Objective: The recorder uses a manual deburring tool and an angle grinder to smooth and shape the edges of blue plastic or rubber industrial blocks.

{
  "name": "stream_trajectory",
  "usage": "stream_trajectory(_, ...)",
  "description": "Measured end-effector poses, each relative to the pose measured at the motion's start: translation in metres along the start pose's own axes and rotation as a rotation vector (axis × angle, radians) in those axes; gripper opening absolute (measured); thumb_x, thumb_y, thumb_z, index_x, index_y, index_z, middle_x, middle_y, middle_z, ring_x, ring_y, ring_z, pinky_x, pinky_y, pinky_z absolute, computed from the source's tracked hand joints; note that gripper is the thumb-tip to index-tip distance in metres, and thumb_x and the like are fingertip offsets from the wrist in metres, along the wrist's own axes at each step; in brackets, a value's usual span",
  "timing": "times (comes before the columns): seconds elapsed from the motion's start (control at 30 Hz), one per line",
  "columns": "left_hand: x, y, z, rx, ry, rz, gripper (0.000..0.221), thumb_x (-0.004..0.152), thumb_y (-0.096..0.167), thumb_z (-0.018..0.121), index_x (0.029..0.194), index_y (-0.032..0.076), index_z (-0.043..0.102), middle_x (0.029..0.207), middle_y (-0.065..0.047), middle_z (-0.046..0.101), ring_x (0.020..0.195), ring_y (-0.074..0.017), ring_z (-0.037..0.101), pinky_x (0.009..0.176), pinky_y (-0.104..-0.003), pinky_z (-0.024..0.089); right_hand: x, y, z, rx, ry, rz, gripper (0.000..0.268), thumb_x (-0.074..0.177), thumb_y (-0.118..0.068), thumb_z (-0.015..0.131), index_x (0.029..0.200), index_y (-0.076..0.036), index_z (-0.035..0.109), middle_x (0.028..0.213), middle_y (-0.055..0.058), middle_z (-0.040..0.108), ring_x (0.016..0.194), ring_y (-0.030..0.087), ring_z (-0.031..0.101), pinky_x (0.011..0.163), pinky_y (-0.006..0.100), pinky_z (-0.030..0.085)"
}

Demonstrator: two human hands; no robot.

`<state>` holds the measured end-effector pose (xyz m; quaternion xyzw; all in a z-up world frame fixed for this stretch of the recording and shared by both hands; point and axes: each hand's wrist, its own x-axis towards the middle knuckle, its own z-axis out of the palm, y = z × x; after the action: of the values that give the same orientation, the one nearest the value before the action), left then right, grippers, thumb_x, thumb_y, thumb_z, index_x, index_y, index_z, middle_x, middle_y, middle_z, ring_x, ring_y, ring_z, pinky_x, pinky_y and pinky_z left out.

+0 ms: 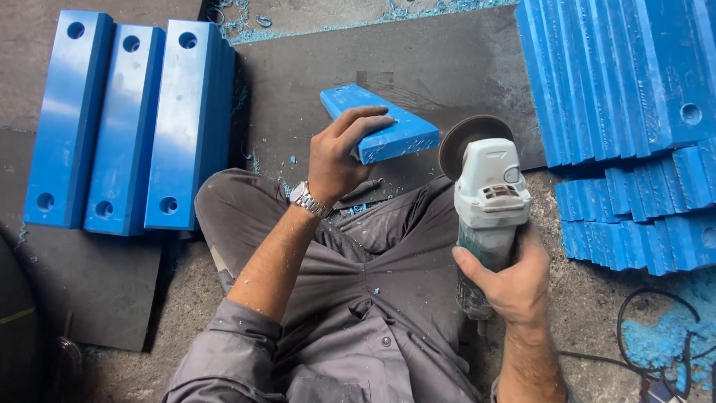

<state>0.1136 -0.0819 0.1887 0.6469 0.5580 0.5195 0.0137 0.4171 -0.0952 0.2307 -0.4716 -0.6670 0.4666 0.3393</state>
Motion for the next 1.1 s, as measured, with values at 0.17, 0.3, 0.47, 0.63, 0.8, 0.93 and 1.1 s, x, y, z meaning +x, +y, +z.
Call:
stream_trajectory(0.17,-0.002,-0.004,-0.003,0.001,-0.031,-0.024,0.045,0.082,0.005,0.082,0.123,0.016,0.067,0.124,-0.001,0.073,0.110,-0.0247,0.074,0.092,-0.036,0.062,0.006,0.002,0.008,-0.150,0.052,-0.076,0.072,0.075,-0.020,0.090,0.134,0.002,0.056,0.121,0.011,0.068,0.109,0.018,0.066,0.097,0.034,0.054)
stream_trajectory(0.3,-0.002,-0.005,-0.008,0.027,-0.039,-0.049,0.047,0.080,0.004,0.082,0.123,0.016,0.067,0.120,-0.002,0.073,0.107,-0.0253,0.074,0.090,-0.036,0.062,0.009,0.001,0.010,-0.155,0.057,-0.067,0.072,0.075,-0.021,0.090,0.134,0.002,0.056,0.120,0.011,0.068,0.108,0.019,0.067,0.097,0.034,0.055)
stream_trajectory(0.47,-0.006,-0.013,-0.001,0.037,-0.036,-0.039,0.047,0.080,0.008,0.085,0.123,0.018,0.067,0.119,-0.001,0.073,0.106,-0.0228,0.074,0.089,-0.036,0.063,0.009,-0.004,0.013,-0.125,0.040,-0.061,0.072,0.076,-0.021,0.089,0.135,0.003,0.055,0.121,0.012,0.068,0.110,0.020,0.067,0.097,0.035,0.056)
stream_trajectory(0.63,-0.006,-0.013,-0.002,0.035,-0.029,-0.015,0.048,0.081,0.009,0.085,0.124,0.018,0.066,0.122,-0.001,0.073,0.109,-0.0228,0.074,0.091,-0.036,0.063,0.011,-0.005,0.015,-0.096,0.022,-0.074,0.074,0.076,-0.021,0.089,0.137,0.003,0.054,0.124,0.012,0.067,0.113,0.020,0.066,0.099,0.035,0.055)
stream_trajectory(0.8,-0.006,-0.013,-0.002,0.036,-0.031,-0.038,0.048,0.080,0.009,0.085,0.123,0.017,0.066,0.120,-0.001,0.073,0.108,-0.0230,0.074,0.090,-0.036,0.063,0.013,-0.007,0.018,-0.093,0.012,-0.083,0.075,0.077,-0.021,0.088,0.139,0.002,0.054,0.125,0.012,0.066,0.113,0.019,0.065,0.100,0.034,0.054)
stream_trajectory(0.93,-0.005,-0.013,-0.002,0.035,-0.027,-0.026,0.048,0.080,0.007,0.085,0.124,0.017,0.067,0.122,0.000,0.073,0.112,-0.0234,0.073,0.094,-0.037,0.062,0.011,-0.006,0.020,-0.110,0.014,-0.077,0.075,0.076,-0.021,0.089,0.138,0.002,0.053,0.124,0.011,0.067,0.112,0.018,0.065,0.099,0.033,0.054)
stream_trajectory(1.1,-0.004,-0.011,-0.001,0.032,-0.027,0.001,0.048,0.080,0.007,0.085,0.124,0.016,0.066,0.125,-0.001,0.072,0.116,-0.0251,0.072,0.103,-0.040,0.058,0.010,-0.017,0.032,-0.123,-0.019,-0.058,0.073,0.076,-0.022,0.089,0.136,0.001,0.055,0.122,0.011,0.069,0.109,0.018,0.066,0.097,0.033,0.055)
